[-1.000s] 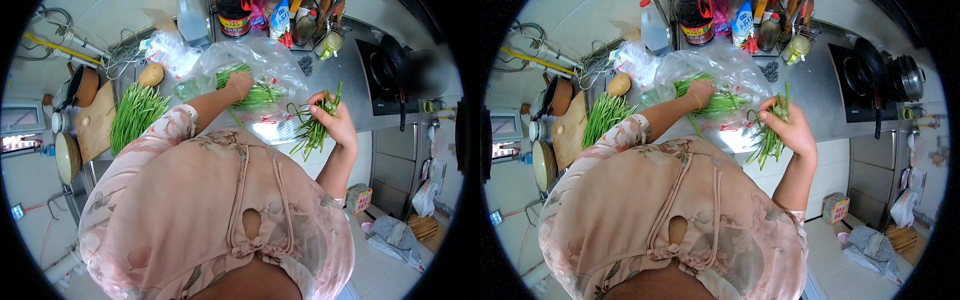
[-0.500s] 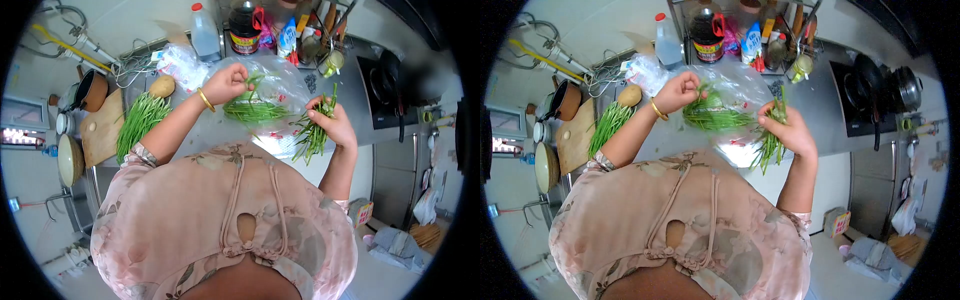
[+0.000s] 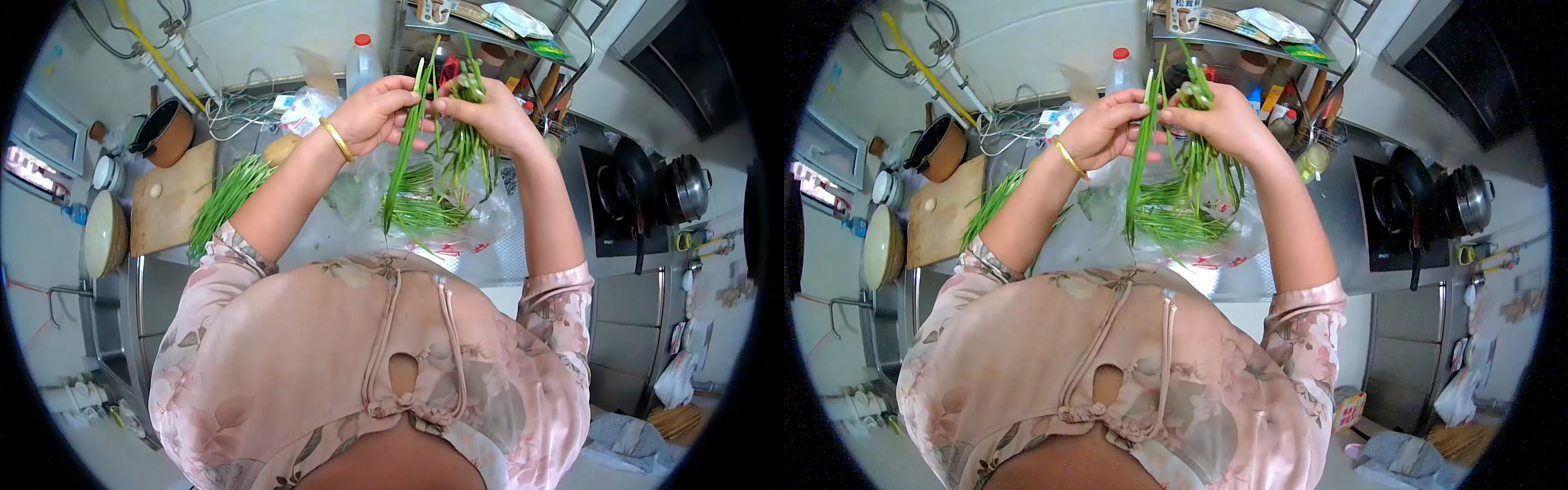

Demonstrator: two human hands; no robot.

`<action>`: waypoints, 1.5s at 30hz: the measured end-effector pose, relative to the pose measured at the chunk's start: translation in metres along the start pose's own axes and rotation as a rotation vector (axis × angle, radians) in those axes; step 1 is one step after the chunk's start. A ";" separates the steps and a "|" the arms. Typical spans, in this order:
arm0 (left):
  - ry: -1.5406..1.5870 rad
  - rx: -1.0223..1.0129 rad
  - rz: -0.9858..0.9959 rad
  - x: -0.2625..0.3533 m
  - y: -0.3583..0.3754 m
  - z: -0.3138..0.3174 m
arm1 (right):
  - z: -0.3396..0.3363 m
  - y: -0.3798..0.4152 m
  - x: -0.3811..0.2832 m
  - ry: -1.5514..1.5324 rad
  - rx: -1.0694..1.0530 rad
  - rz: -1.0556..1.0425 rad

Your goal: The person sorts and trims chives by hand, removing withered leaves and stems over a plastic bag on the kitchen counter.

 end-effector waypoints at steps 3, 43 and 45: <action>-0.040 0.029 0.045 0.006 0.002 0.000 | 0.013 -0.012 -0.005 -0.074 -0.090 0.041; 0.052 0.493 0.175 0.060 -0.007 -0.093 | 0.017 0.020 -0.011 -0.038 0.078 -0.198; 0.078 0.586 0.212 0.069 0.001 -0.106 | 0.016 0.024 -0.006 -0.159 0.080 -0.161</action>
Point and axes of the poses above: each hand's wrist, its own y-axis away from the middle knuckle, its own z-axis out of the palm, x = y × z, the point moved 7 cm from there along -y, towards the middle knuckle, and after that the axes turned 2 degrees about -z, right-handed, at the moved point
